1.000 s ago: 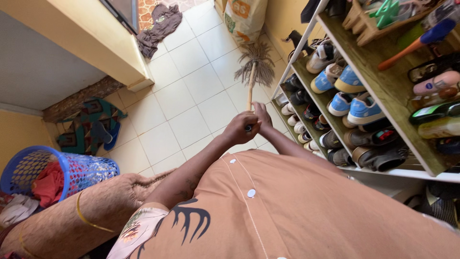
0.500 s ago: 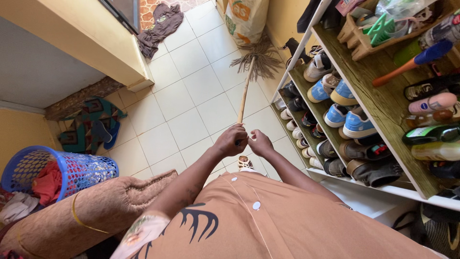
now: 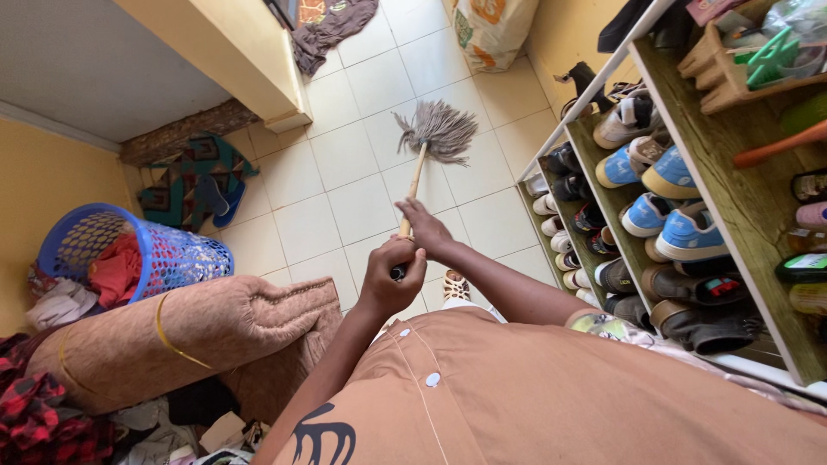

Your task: The person sweeps the floor using a small handheld broom, moving debris and dust into a central area.

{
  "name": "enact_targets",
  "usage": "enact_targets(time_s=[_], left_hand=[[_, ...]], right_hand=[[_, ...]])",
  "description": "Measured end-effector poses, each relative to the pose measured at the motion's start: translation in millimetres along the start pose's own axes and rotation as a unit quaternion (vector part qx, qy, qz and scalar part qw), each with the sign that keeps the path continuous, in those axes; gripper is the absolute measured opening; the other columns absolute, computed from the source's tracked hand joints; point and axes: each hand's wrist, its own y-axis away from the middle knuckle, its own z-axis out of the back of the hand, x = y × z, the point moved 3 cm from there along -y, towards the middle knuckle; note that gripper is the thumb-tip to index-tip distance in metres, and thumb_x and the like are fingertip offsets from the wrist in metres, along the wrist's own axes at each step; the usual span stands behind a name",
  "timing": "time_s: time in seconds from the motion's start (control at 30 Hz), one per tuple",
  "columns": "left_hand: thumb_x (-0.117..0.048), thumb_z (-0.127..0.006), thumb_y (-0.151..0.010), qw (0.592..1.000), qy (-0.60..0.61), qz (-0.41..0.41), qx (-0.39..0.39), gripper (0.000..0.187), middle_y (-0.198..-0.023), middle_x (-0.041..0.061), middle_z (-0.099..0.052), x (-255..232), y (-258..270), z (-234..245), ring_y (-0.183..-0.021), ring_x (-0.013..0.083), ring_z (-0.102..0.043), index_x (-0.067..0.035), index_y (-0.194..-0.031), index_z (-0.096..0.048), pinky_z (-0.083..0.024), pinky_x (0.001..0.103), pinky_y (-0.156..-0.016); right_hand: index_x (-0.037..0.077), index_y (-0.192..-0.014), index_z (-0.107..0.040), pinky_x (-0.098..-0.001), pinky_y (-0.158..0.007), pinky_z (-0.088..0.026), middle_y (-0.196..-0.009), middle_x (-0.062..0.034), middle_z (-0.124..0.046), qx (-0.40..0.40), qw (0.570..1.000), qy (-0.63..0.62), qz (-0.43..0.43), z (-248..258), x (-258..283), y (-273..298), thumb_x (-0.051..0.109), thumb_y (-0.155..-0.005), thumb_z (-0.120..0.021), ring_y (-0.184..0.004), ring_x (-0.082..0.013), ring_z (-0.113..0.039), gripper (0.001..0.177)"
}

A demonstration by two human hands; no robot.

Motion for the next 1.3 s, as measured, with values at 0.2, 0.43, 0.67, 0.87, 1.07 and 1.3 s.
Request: enact_targets(time_s=[0.2, 0.43, 0.67, 0.87, 1.07, 1.3], left_hand=[[0.0, -0.067, -0.088, 0.997, 0.0, 0.05, -0.059, 0.026, -0.058, 0.01, -0.052, -22, 48, 50, -0.05, 0.0173, -0.046, 0.002, -0.067, -0.051, -0.038, 0.033, -0.051], [-0.001, -0.066, -0.097, 0.987, 0.111, 0.052, -0.1, 0.035, -0.058, 0.001, -0.048, -26, 114, 120, -0.058, 0.0057, -0.042, 0.001, -0.066, -0.05, -0.04, 0.027, -0.055], [0.001, -0.063, -0.101, 0.979, 0.184, 0.021, -0.082, 0.037, -0.061, -0.001, -0.048, 1, 168, 157, -0.061, 0.0039, -0.04, 0.0, -0.068, -0.046, -0.047, 0.025, -0.067], [0.002, -0.061, -0.098, 0.974, 0.227, 0.02, 0.011, 0.028, -0.071, 0.001, -0.061, 33, 205, 160, -0.067, 0.0056, -0.05, 0.003, -0.071, -0.053, -0.045, 0.025, -0.065], [0.004, -0.062, -0.095, 0.973, 0.212, 0.097, -0.001, 0.027, -0.072, 0.003, -0.064, 49, 265, 187, -0.064, 0.0059, -0.049, 0.004, -0.068, -0.056, -0.041, 0.025, -0.057], [0.004, -0.061, -0.092, 0.977, 0.143, 0.087, -0.135, 0.017, -0.062, 0.004, -0.06, 8, 306, 249, -0.055, 0.0086, -0.051, 0.006, -0.076, -0.066, -0.04, 0.027, -0.052]], right_hand=[[0.011, -0.105, -0.068, -0.0396, -0.095, -0.055, -0.116, -0.0067, -0.072, 0.136, 0.987, -0.086, 0.011, -16, 69, 21, 0.048, -0.098, -0.067, -0.109, -0.0275, -0.069, 0.038], [0.017, -0.099, -0.065, -0.0433, -0.081, -0.053, -0.104, -0.0024, -0.068, 0.1, 0.992, -0.021, 0.077, -44, 146, 68, 0.033, -0.088, -0.069, -0.1, -0.0287, -0.067, 0.02], [0.018, -0.097, -0.067, -0.046, -0.078, -0.054, -0.098, -0.0029, -0.071, 0.098, 0.994, 0.038, -0.007, -73, 174, 106, 0.042, -0.095, -0.064, -0.095, -0.0293, -0.07, 0.025], [0.014, -0.094, -0.069, -0.0458, -0.08, -0.055, -0.099, -0.0042, -0.071, 0.075, 0.991, 0.051, -0.095, -99, 170, 134, 0.052, -0.095, -0.064, -0.092, -0.0311, -0.07, 0.038], [0.013, -0.099, -0.067, -0.0476, -0.084, -0.052, -0.11, -0.0076, -0.067, 0.122, 0.985, 0.042, -0.113, -160, 164, 154, 0.051, -0.095, -0.064, -0.099, -0.0342, -0.066, 0.038], [0.01, -0.096, -0.065, -0.0478, -0.088, -0.051, -0.112, -0.014, -0.063, 0.164, 0.986, 0.018, -0.031, -228, 202, 145, 0.053, -0.098, -0.06, -0.099, -0.0394, -0.064, 0.043]])
